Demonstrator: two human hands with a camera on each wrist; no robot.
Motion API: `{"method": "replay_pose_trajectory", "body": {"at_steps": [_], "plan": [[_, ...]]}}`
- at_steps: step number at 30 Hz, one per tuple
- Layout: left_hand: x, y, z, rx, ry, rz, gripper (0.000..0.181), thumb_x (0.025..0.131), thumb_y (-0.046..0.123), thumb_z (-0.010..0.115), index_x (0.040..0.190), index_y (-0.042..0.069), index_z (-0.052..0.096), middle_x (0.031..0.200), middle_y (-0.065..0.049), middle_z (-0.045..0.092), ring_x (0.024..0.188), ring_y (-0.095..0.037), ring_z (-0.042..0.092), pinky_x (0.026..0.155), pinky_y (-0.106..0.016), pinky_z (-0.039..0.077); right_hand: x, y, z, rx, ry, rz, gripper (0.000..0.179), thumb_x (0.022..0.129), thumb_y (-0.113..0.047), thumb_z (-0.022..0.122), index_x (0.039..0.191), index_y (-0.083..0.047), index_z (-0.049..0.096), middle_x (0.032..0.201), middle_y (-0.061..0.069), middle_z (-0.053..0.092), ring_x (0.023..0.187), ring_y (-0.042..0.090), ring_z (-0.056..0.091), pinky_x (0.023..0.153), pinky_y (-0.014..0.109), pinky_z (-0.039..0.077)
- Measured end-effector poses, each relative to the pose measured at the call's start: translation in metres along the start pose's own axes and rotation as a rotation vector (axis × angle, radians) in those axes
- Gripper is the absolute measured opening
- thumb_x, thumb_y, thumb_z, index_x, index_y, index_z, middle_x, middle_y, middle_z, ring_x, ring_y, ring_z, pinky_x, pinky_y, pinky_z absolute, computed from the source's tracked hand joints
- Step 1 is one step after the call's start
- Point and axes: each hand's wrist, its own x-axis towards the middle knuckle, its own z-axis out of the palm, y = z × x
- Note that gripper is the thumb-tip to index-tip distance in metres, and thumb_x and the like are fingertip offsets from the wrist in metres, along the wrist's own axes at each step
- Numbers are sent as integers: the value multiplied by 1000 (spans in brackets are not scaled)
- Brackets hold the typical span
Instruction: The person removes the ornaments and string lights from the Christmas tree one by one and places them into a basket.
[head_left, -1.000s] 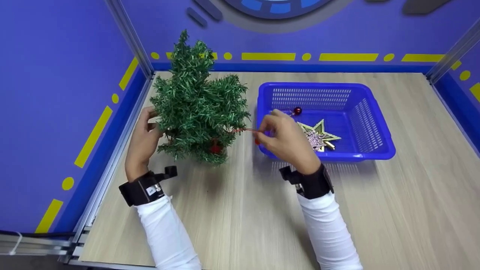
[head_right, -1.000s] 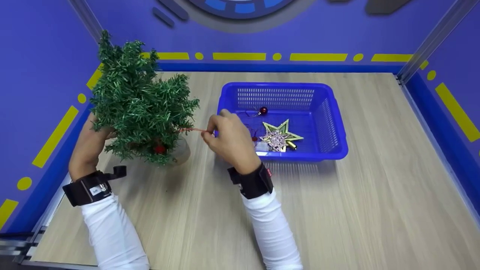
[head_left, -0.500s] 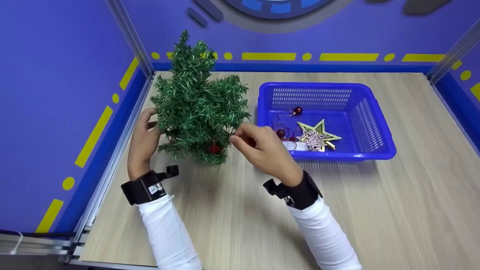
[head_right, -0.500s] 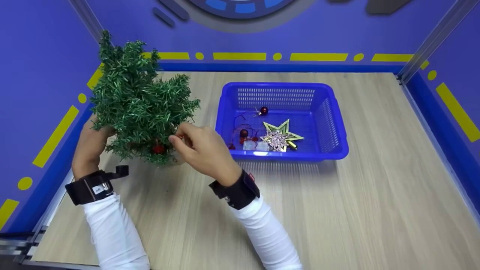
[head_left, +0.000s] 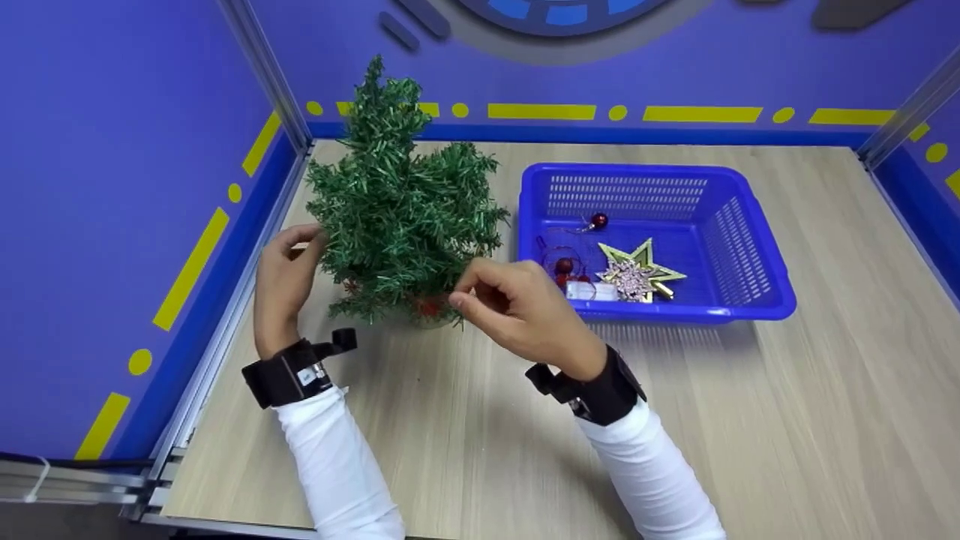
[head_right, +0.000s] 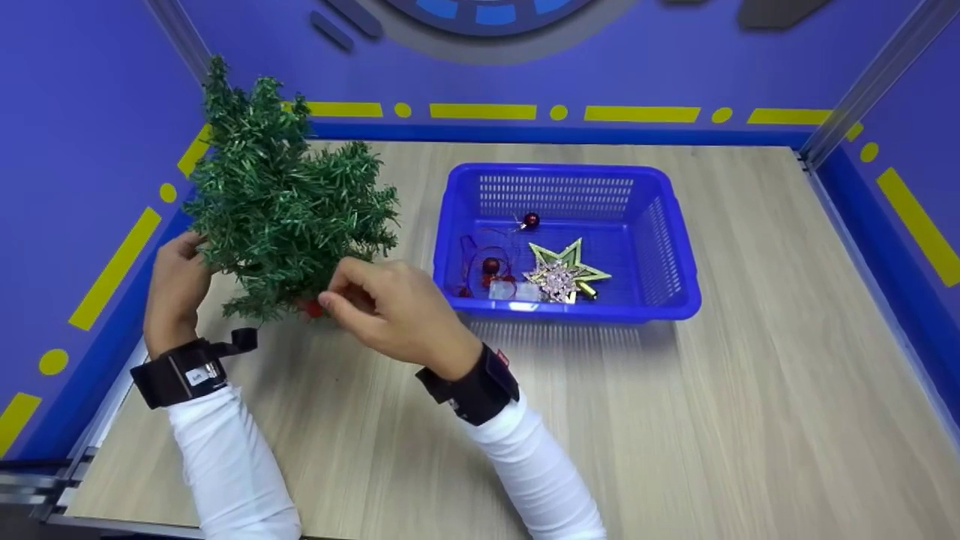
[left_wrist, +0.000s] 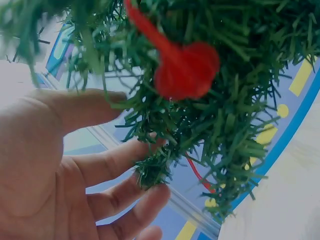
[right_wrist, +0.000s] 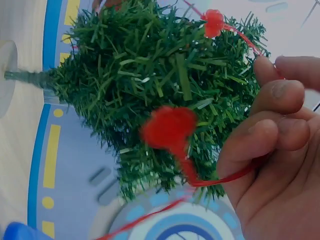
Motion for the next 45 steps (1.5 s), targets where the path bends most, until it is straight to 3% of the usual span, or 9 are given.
{"method": "replay_pose_trajectory", "body": {"at_steps": [6,13,19,25,27,32,34,40,45], "plan": [[4,-6,1,82,-69,148,22,101,24,64,111,5,71,112,-4,62,96,-14,57,81,-29,43,-4,-2,-7,-78,-91,47,18,95,-31,73,85,-17,68,61,-8,40,52,4,30,52,22,23],[3,-9,0,58,-127,272,15,99,13,63,102,-1,68,108,0,55,100,-11,55,87,-22,44,-3,-3,-5,-124,-201,68,20,97,-37,69,90,-19,73,60,-12,42,50,3,31,50,22,24],[8,-8,6,49,-121,197,10,100,14,61,105,6,59,111,-1,52,104,-14,51,84,-27,42,-3,-1,-4,-138,-231,73,19,95,-38,71,89,-20,73,61,-13,39,52,3,31,52,22,24],[12,-13,10,-148,-104,111,14,103,17,57,116,14,60,112,1,57,102,-13,61,86,-28,50,-2,0,-4,-174,-241,106,18,96,-37,71,90,-20,74,64,-13,53,52,2,32,52,22,26],[13,-15,11,-181,-74,124,7,102,16,60,97,11,57,94,0,54,89,-14,62,80,-28,48,-2,0,-4,-178,-242,111,17,96,-36,71,90,-20,74,64,-13,54,52,2,33,52,21,26],[12,-12,12,-175,7,169,31,97,9,67,74,6,47,70,3,54,68,-14,55,67,-29,39,-2,-2,-6,-170,-230,112,16,96,-35,71,91,-21,74,62,-13,46,53,4,32,52,22,25],[7,-4,13,-173,37,189,29,96,5,67,72,3,49,66,5,57,64,-13,52,65,-28,37,-3,-1,-6,-165,-225,110,16,94,-37,73,92,-21,73,62,-12,41,53,4,32,52,23,24],[-3,15,17,-145,133,255,39,91,-4,64,66,1,35,60,5,31,57,-11,31,62,-27,29,-3,-2,-2,-213,-295,114,27,89,-44,78,106,-23,72,64,-13,32,55,3,30,54,23,25],[-1,16,19,-150,174,234,28,91,-2,66,66,3,53,60,10,49,58,-6,47,61,-23,38,-2,-3,2,-304,-335,137,19,91,-37,76,104,-23,78,64,-13,52,57,1,42,56,23,38]]}}
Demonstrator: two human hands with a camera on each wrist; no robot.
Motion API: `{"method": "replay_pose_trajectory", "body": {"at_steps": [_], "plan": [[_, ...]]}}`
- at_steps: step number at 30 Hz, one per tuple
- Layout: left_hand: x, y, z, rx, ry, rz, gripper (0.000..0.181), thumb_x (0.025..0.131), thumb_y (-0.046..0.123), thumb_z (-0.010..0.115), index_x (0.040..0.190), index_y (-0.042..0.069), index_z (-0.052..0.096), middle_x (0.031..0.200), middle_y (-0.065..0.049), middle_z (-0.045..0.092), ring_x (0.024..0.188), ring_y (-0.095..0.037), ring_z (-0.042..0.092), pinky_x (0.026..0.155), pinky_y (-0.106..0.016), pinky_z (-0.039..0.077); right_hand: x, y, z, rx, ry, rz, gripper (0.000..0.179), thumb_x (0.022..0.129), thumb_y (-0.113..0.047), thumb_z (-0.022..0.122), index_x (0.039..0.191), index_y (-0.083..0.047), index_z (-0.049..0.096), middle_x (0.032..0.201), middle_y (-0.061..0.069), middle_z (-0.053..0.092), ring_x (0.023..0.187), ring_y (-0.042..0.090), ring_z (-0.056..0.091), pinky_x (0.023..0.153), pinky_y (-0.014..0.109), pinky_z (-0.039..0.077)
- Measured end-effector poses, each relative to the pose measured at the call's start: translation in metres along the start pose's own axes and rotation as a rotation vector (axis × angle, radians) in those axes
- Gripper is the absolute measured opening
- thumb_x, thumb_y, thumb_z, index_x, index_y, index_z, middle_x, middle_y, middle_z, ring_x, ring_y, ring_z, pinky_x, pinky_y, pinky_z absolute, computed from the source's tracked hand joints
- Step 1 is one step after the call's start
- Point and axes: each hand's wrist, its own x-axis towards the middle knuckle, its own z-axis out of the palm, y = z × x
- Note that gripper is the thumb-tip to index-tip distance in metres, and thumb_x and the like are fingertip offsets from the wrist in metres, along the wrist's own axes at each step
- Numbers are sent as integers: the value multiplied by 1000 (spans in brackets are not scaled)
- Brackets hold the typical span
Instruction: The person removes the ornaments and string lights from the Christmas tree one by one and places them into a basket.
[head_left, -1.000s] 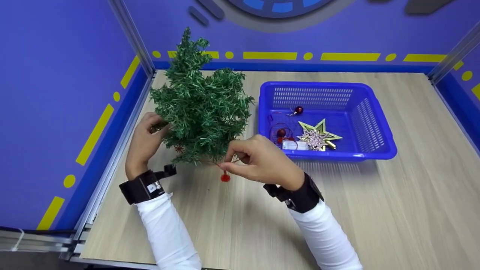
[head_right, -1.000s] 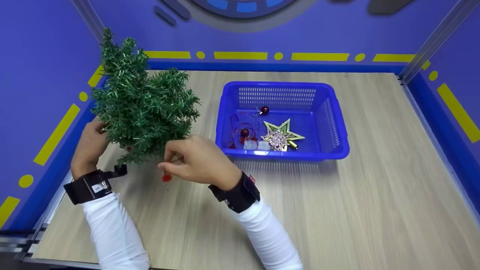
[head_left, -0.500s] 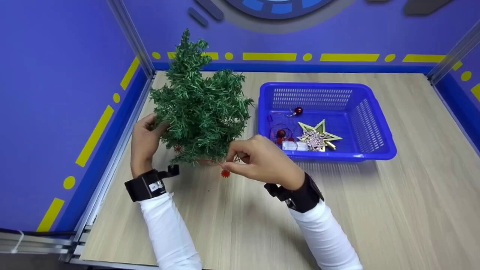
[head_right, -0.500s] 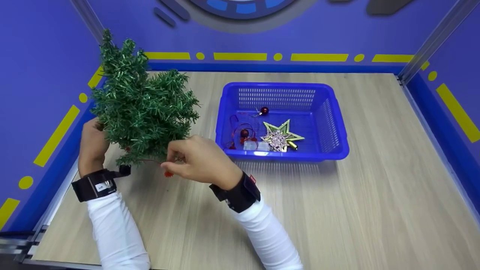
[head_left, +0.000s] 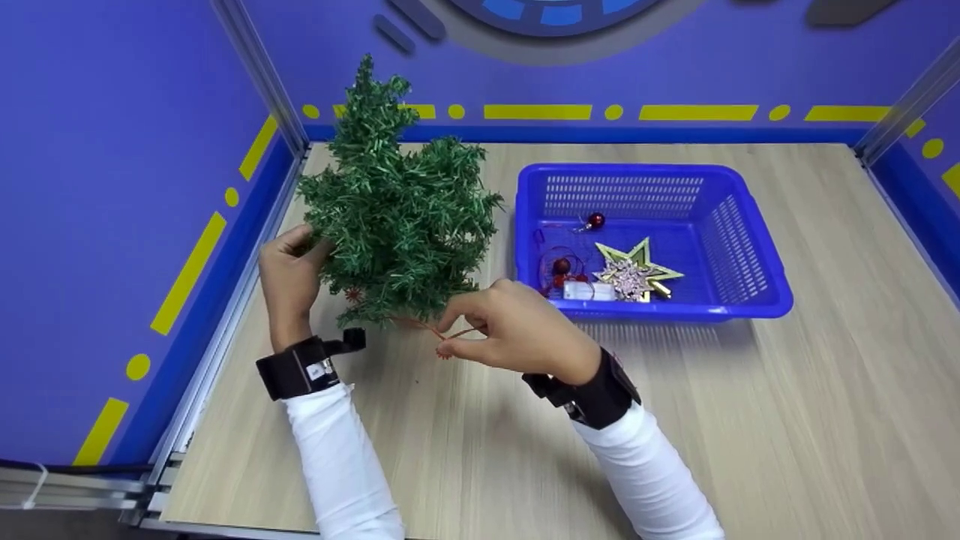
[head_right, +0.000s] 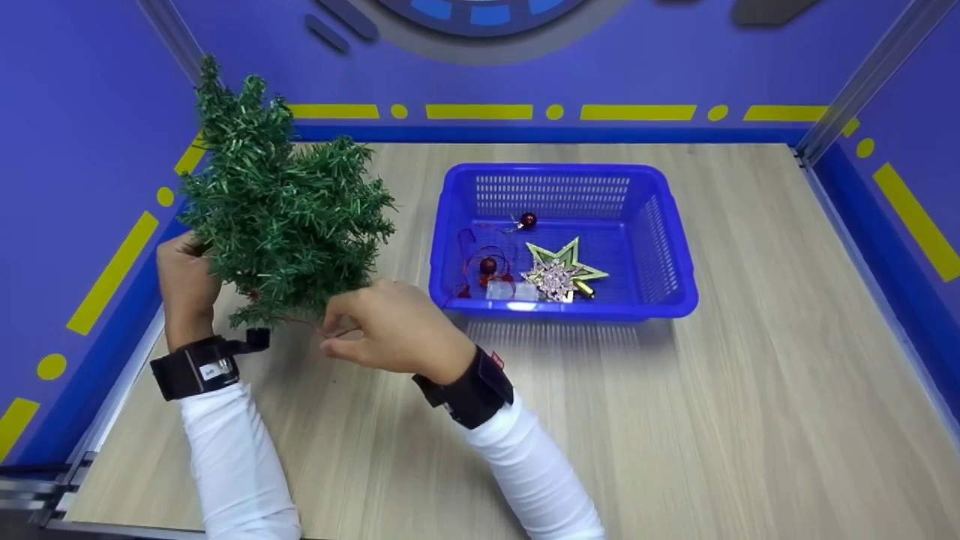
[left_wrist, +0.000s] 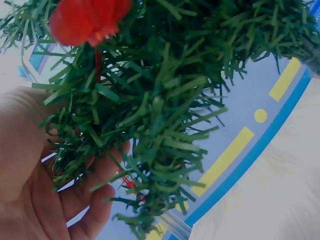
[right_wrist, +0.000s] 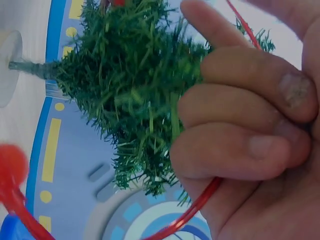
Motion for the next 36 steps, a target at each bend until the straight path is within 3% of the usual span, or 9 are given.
{"method": "replay_pose_trajectory", "body": {"at_steps": [3,5,8,11,17,21,27,31,36], "plan": [[2,-6,3,-15,27,-22,16,92,3,70,76,2,68,66,12,62,63,-6,59,64,-23,46,1,0,1,-18,7,28,18,91,-37,76,100,-23,80,76,-12,69,63,3,55,62,25,47],[4,-13,5,-8,54,-29,8,92,7,72,87,3,76,72,12,68,67,-7,64,67,-23,50,1,1,1,-25,-15,49,17,91,-39,76,99,-24,80,80,-13,71,64,4,57,62,27,48],[8,-24,10,15,100,-17,11,92,15,76,98,7,80,79,10,72,70,-7,67,70,-23,52,0,2,1,-24,-74,65,18,93,-42,73,98,-26,80,78,-15,69,61,4,53,58,27,43],[11,-28,15,48,144,-5,14,91,24,79,99,13,82,83,7,74,72,-7,67,71,-23,52,0,3,1,-13,-105,59,17,95,-42,70,98,-28,80,82,-18,72,63,-1,52,60,25,44],[14,-28,23,73,201,5,18,87,35,82,97,21,83,83,4,77,71,-8,67,67,-22,48,0,7,-1,63,0,29,26,101,-35,64,84,-24,79,73,-15,69,54,1,43,54,23,34],[15,-31,23,70,194,12,18,86,36,82,94,20,83,82,5,76,71,-9,67,67,-23,48,2,9,-3,73,117,-5,25,100,-27,64,78,-23,75,72,-15,69,55,1,46,54,22,36],[15,-34,20,29,115,10,16,88,26,81,92,11,80,75,11,69,68,-9,61,65,-24,45,3,10,-2,92,257,-21,21,98,-22,65,78,-19,71,77,-7,60,67,8,51,62,23,42],[13,-28,20,8,66,5,17,91,19,76,94,2,76,72,12,62,65,-8,52,64,-25,42,3,9,-2,118,232,-13,20,98,-24,66,79,-22,73,80,-10,63,73,4,54,66,24,45],[3,-6,18,19,26,-4,17,94,16,71,95,-1,73,73,9,60,66,-8,50,68,-26,41,4,10,0,143,163,-32,14,99,-20,66,92,-19,78,85,-12,73,81,0,66,76,25,54]]}}
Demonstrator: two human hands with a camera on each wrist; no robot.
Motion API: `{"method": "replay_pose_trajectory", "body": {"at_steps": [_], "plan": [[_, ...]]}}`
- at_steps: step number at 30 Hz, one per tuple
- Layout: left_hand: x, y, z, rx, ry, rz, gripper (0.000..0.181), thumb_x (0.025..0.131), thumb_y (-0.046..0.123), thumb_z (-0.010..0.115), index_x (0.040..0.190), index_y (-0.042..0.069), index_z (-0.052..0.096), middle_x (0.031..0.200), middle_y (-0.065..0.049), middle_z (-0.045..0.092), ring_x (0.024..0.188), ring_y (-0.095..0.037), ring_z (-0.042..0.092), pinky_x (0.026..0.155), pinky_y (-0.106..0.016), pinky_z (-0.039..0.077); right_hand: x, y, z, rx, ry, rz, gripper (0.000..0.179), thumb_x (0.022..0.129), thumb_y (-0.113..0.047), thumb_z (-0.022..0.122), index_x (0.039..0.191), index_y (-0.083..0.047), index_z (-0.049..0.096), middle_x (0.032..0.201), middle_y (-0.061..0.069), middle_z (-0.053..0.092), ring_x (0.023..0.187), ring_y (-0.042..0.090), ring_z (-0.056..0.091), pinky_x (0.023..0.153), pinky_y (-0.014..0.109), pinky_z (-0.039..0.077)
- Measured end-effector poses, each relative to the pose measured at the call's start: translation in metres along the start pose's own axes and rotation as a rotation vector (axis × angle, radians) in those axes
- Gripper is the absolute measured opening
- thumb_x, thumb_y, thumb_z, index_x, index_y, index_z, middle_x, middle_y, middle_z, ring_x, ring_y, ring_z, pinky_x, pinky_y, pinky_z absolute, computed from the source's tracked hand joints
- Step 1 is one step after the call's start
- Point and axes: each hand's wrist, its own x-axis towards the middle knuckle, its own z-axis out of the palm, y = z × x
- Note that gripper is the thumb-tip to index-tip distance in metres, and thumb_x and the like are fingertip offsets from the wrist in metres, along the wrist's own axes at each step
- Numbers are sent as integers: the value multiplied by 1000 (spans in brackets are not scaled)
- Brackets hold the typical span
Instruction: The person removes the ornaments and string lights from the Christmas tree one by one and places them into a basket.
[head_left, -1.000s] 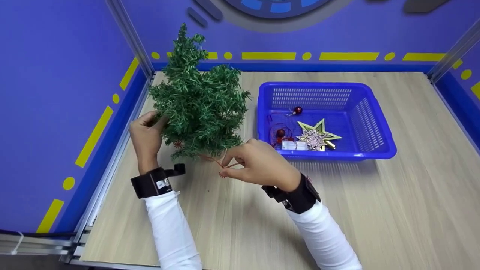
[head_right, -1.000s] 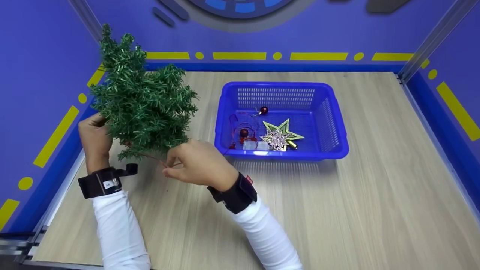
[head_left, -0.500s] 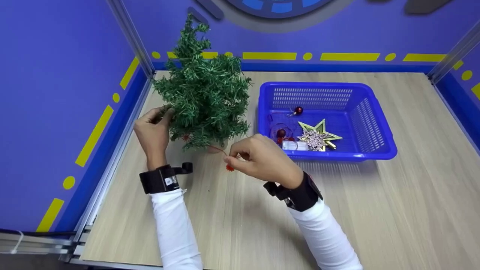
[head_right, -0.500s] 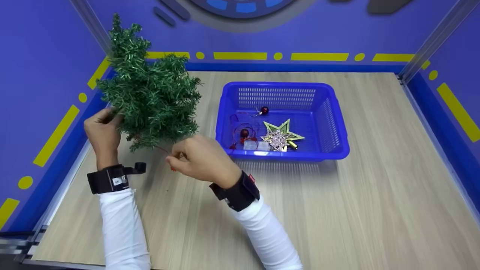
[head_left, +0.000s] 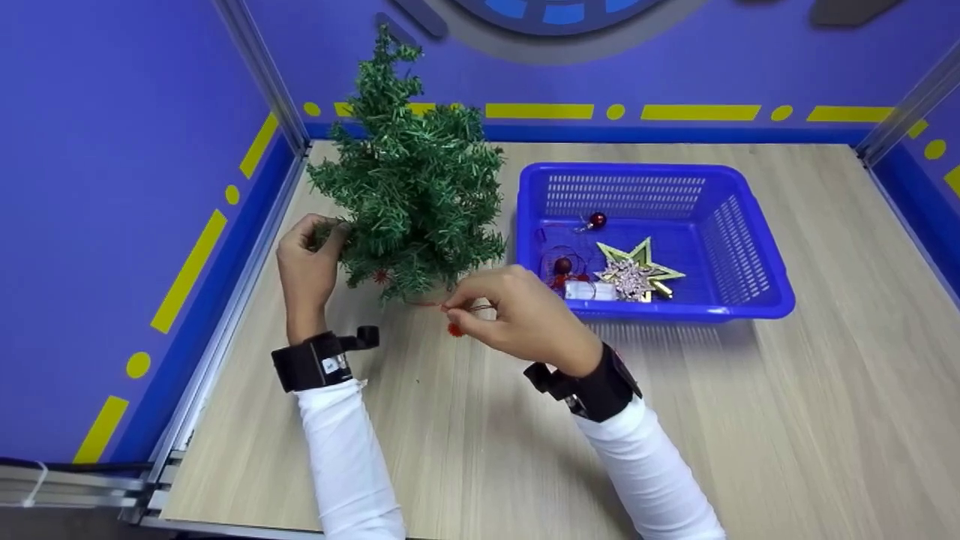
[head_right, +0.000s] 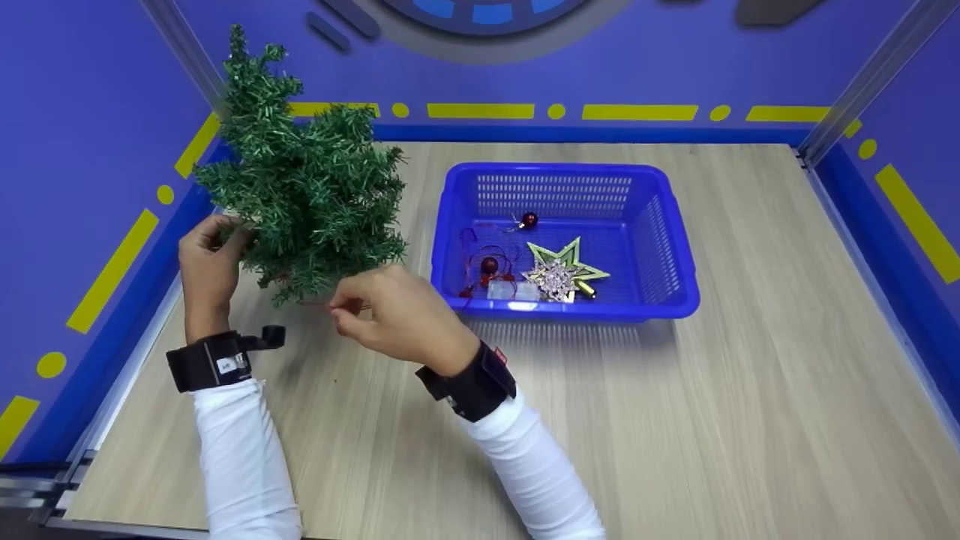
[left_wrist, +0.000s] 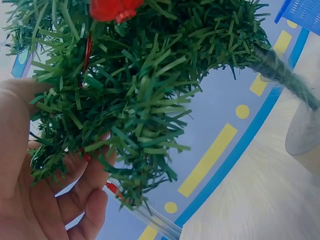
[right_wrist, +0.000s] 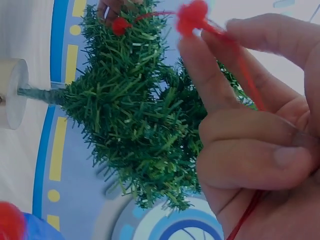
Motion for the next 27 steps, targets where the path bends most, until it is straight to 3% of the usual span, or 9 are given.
{"method": "replay_pose_trajectory", "body": {"at_steps": [2,4,10,12,17,22,25,27], "plan": [[-2,5,-1,16,-12,-1,17,95,17,69,96,1,73,73,7,61,67,-8,51,69,-26,41,1,1,1,-7,-7,-1,12,98,-18,67,97,-17,79,86,-10,76,83,0,69,78,25,56],[-3,6,-1,29,-21,-2,18,96,19,69,97,2,73,75,6,62,68,-9,51,70,-27,41,1,1,3,-20,-13,-1,12,98,-17,67,100,-16,79,87,-9,76,77,0,67,71,24,54],[-3,3,-3,29,-46,-21,19,97,21,67,100,3,73,80,4,64,70,-10,54,70,-28,43,4,3,15,-70,-85,-5,23,98,-12,65,115,-18,79,93,-7,77,57,4,49,54,21,38],[-3,4,-4,26,-52,-19,20,97,21,67,100,2,73,80,4,64,70,-10,54,70,-28,43,7,2,23,-88,-101,-2,24,98,-12,64,116,-18,78,101,-5,78,58,3,51,55,20,40],[-3,3,-4,16,-58,-13,21,98,20,67,101,0,72,79,0,62,69,-11,52,69,-29,42,11,-3,43,-114,-101,-26,20,98,-12,65,112,-15,79,99,-2,78,65,3,58,61,19,47],[-3,2,-4,11,-67,-23,21,98,19,67,101,-1,71,79,0,63,70,-10,55,69,-28,43,10,-11,49,-35,13,-122,16,100,-12,63,107,-10,77,94,-1,76,78,5,67,72,20,54],[-2,2,-5,7,-69,-27,21,98,19,67,101,-1,71,79,1,62,71,-10,55,70,-28,44,10,-13,44,35,141,-179,15,100,-11,63,107,-7,76,93,1,76,77,7,66,70,21,54],[-2,3,-5,9,-69,-29,21,98,19,67,101,-1,72,79,1,63,71,-10,55,70,-28,43,9,-13,40,62,230,-186,14,100,-11,64,107,-7,75,89,1,74,67,7,58,62,21,48]]}}
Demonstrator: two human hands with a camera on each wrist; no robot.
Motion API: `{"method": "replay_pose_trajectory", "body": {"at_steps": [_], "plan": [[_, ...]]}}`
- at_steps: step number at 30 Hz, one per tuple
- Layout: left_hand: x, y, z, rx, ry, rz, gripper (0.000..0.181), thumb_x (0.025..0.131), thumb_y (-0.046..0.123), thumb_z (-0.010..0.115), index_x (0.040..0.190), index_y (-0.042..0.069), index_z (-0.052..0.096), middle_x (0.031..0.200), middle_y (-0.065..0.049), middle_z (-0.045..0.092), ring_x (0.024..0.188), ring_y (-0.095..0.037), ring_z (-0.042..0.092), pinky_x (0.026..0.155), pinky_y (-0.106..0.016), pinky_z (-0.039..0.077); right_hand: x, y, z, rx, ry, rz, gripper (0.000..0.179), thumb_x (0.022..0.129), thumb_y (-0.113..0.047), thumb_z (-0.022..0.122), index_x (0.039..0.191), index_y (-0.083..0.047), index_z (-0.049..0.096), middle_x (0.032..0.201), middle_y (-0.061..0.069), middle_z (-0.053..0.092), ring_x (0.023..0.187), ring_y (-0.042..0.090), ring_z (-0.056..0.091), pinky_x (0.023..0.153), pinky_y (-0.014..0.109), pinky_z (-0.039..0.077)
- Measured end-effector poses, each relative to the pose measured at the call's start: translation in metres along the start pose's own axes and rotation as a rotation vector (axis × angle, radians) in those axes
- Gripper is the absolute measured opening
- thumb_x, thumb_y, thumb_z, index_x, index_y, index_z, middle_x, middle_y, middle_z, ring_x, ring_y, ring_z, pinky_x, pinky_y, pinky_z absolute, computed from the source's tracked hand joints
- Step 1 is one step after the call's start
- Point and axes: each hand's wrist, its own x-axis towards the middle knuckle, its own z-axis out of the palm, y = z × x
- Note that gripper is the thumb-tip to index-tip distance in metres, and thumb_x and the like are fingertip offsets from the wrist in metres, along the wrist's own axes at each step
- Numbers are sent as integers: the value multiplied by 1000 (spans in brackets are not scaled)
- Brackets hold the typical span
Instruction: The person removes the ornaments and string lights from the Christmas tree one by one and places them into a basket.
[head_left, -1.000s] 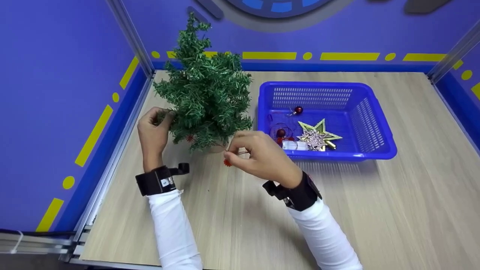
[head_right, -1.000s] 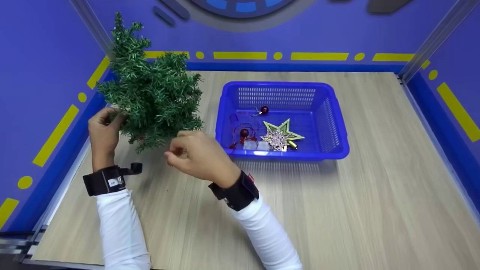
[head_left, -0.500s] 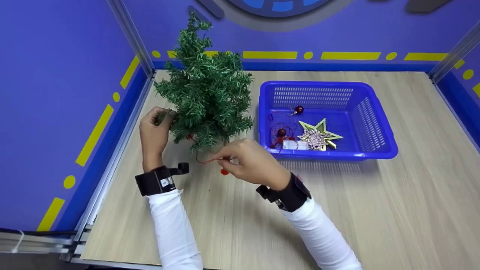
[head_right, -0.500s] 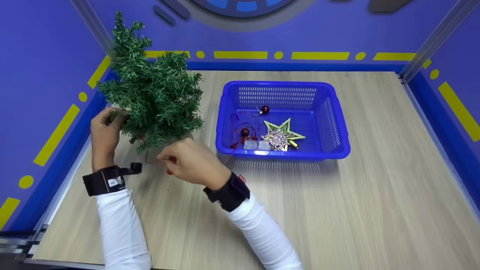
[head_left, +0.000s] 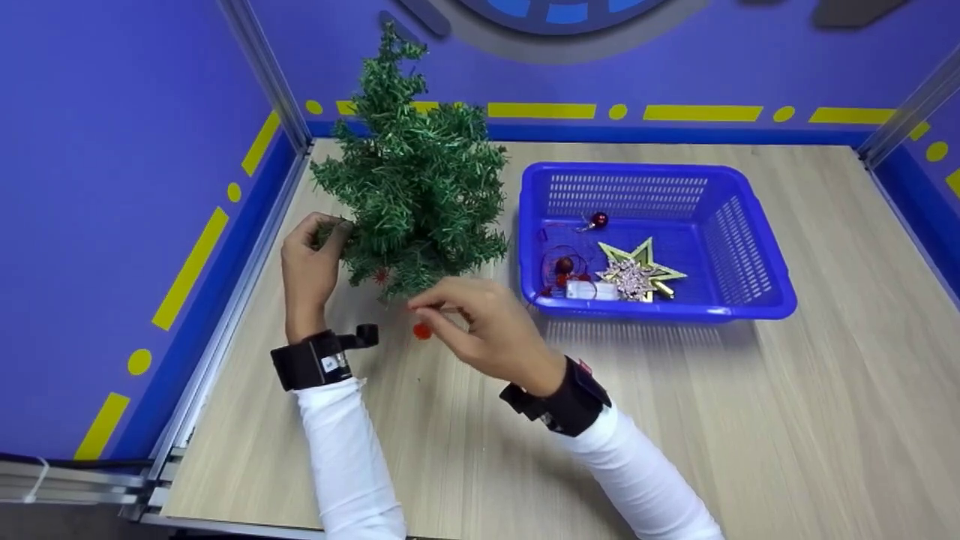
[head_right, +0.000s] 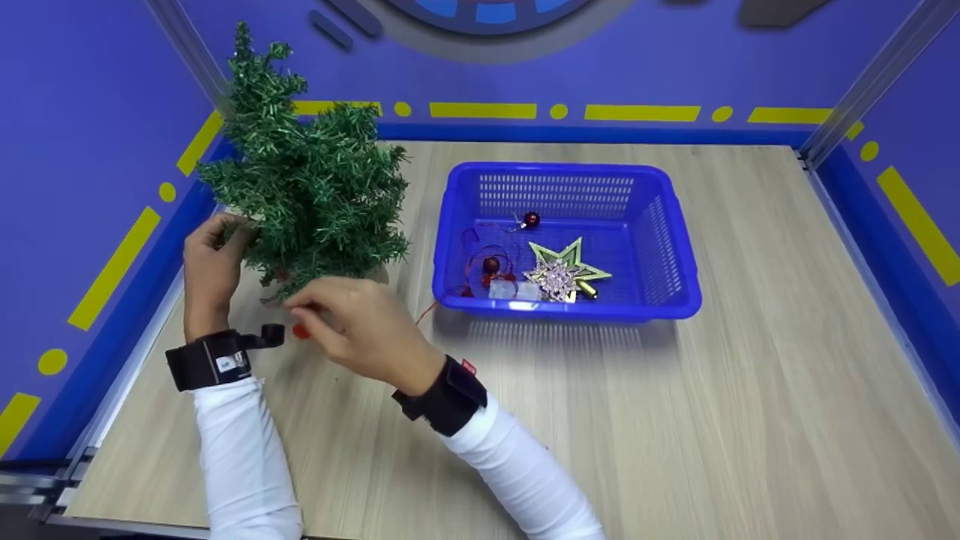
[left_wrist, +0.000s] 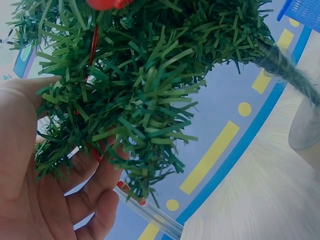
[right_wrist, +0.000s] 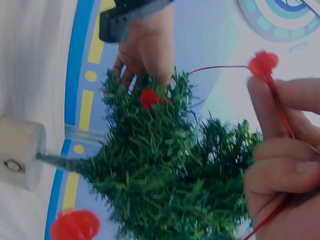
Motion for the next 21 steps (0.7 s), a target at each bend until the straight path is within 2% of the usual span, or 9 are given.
{"method": "replay_pose_trajectory", "body": {"at_steps": [2,4,7,11,14,18,21], "plan": [[-1,0,0,12,-4,5,21,98,20,67,101,0,72,79,1,63,71,-9,55,71,-28,43,1,1,-5,5,73,20,14,100,-13,65,107,-7,75,87,0,73,61,7,49,56,20,39],[-1,1,-1,21,-6,17,21,98,20,67,101,0,72,79,1,62,71,-10,54,71,-28,43,1,2,-10,17,106,46,14,100,-14,65,107,-7,76,87,0,73,58,8,45,55,21,35],[-2,1,-1,29,-10,33,21,98,20,67,101,0,72,78,2,61,71,-10,53,71,-28,42,1,3,-15,36,106,74,16,101,-16,64,107,-8,76,88,-1,74,57,13,44,55,22,32],[-1,1,-1,32,-7,41,21,99,20,66,100,0,71,77,5,59,71,-11,51,72,-28,41,1,4,-13,33,81,68,15,101,-15,64,107,-8,76,88,-1,74,59,14,50,56,22,37],[0,0,0,31,-3,46,21,99,21,66,99,0,70,78,4,60,70,-12,50,72,-29,40,1,5,-5,7,-9,74,13,99,-11,65,105,-8,76,91,0,76,69,8,64,66,18,50],[0,-3,0,20,-9,44,21,99,20,65,100,0,70,80,4,61,70,-12,49,71,-29,39,-1,3,11,-61,-172,96,13,98,-10,64,103,-9,76,95,0,77,86,7,72,81,18,56],[1,-3,0,15,-17,43,21,99,20,66,100,-1,71,81,3,61,70,-11,50,70,-29,40,-3,2,22,-99,-196,110,14,99,-12,64,104,-11,77,95,-1,77,87,7,73,80,20,56]]}}
